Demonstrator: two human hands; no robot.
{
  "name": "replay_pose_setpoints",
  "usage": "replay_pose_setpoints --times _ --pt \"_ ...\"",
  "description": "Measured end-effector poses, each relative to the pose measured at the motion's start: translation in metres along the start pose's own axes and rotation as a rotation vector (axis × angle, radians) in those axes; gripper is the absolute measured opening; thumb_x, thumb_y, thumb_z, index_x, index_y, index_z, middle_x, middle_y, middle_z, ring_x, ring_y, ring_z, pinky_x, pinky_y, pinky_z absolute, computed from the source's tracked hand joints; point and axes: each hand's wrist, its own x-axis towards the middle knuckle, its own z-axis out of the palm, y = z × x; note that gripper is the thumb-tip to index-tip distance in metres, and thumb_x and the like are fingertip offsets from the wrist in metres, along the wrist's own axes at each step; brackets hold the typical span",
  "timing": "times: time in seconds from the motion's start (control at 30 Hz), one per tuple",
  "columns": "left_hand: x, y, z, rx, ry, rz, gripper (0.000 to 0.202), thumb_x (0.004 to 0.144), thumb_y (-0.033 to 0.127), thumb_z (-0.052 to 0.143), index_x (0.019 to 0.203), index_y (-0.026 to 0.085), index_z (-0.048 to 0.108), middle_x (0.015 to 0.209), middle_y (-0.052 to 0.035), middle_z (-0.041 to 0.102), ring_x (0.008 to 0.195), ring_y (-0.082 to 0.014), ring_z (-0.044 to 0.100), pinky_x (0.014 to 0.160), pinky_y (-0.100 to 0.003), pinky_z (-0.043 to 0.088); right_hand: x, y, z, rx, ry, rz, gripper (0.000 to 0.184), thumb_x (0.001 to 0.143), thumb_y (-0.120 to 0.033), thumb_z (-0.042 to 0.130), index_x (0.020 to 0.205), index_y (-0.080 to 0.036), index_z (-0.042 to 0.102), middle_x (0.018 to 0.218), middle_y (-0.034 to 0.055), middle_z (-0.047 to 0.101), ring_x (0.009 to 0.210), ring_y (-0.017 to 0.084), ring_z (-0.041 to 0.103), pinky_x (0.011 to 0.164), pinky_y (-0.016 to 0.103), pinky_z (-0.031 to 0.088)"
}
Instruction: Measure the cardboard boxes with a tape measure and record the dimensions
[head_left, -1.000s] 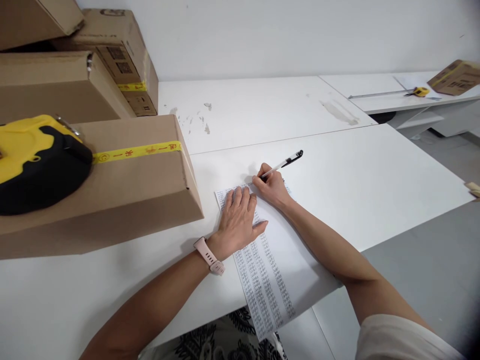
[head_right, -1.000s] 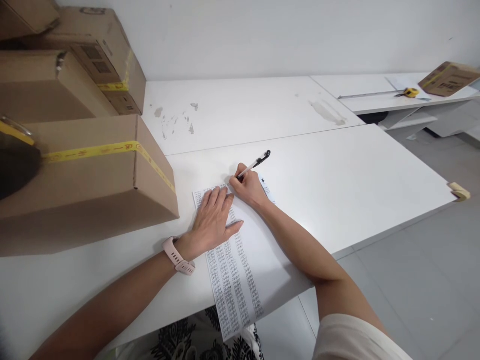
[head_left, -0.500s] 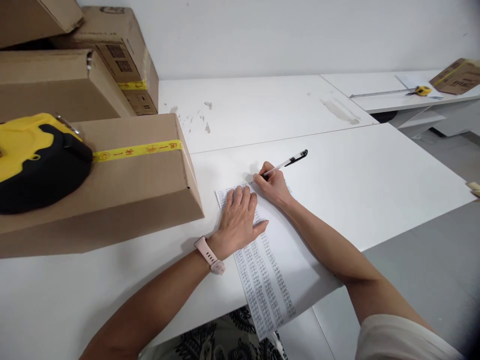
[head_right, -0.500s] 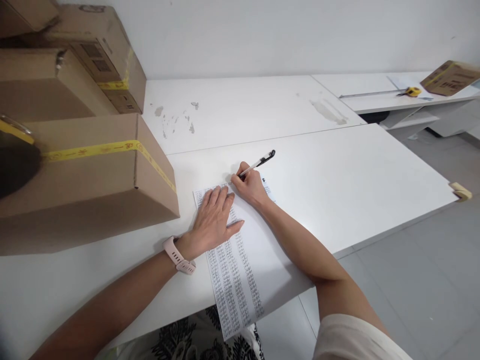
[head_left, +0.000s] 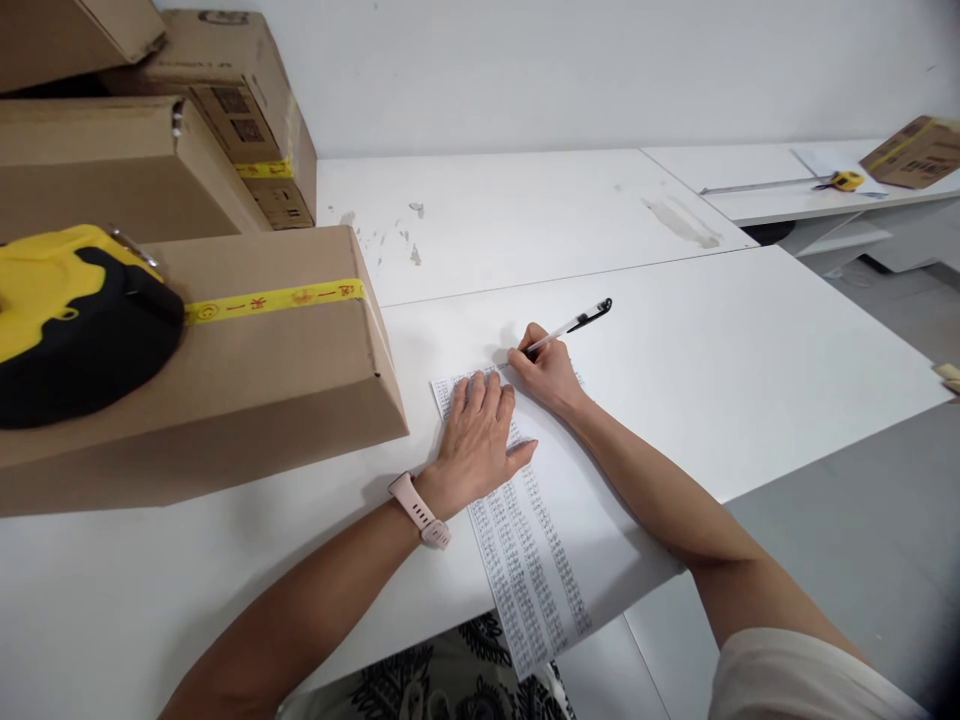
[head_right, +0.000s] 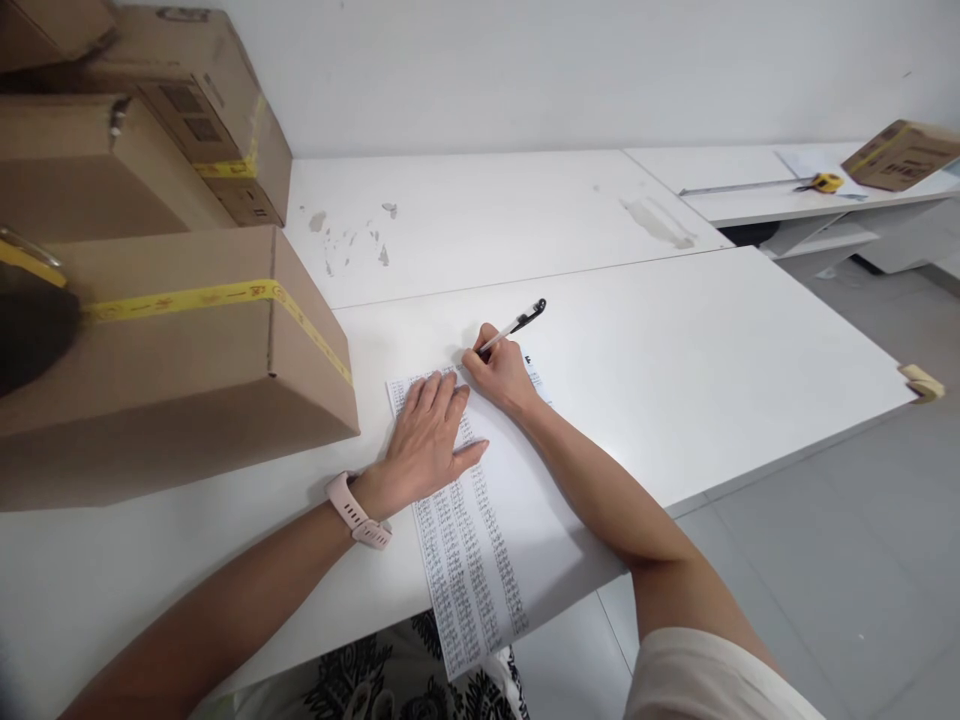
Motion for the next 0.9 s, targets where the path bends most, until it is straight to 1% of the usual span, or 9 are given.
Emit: replay_pose_setpoints --times 0.37,0.6,0.73,0.9 --pt "0.0 0.0001 -0.0006 -0.012 0.002 0.0 0.073 0.095 0.056 0.05 0.142 0.001 0.045 0.154 -0.0262 0.041 0.144 -0.042 0.033 0.121 -0.055 0.022 0.0016 -0.0001 -0.0006 0.008 0.006 0.008 0.019 0.073 -0.02 0.057 0.065 -0.023 0.041 0.054 -0.0072 0.037 0.054 0.011 0.035 0.052 0.028 0.027" --pt "0.0001 -0.0004 0.0003 -0.008 0.004 -0.002 0.072 0.095 0.057 0.048 0.143 0.004 0.044 0.154 -0.0252 0.042 0.145 -0.0406 0.033 0.121 -0.054 0.022 0.0017 -0.0006 -0.001 0.004 -0.007 0.012 0.019 0.072 -0.019 0.057 0.065 -0.023 0.04 0.054 -0.0071 0.037 0.054 0.011 0.035 0.052 0.028 0.027" --pt "0.0001 -0.0003 -0.0003 -0.01 0.002 0.001 0.073 0.095 0.057 0.049 0.142 0.003 0.045 0.154 -0.0261 0.042 0.145 -0.0414 0.033 0.121 -0.055 0.022 0.0018 -0.0014 -0.001 0.017 0.014 0.022 0.019 0.072 -0.02 0.057 0.065 -0.024 0.04 0.054 -0.0069 0.037 0.054 0.011 0.035 0.052 0.028 0.028" --pt "0.0001 0.0003 -0.0015 0.014 0.0 0.004 0.073 0.095 0.057 0.049 0.142 0.001 0.046 0.154 -0.0258 0.042 0.144 -0.0421 0.034 0.121 -0.054 0.022 0.0011 -0.0009 -0.0006 -0.019 0.007 0.012 0.019 0.073 -0.02 0.057 0.066 -0.024 0.04 0.053 -0.007 0.037 0.054 0.011 0.034 0.052 0.029 0.028"
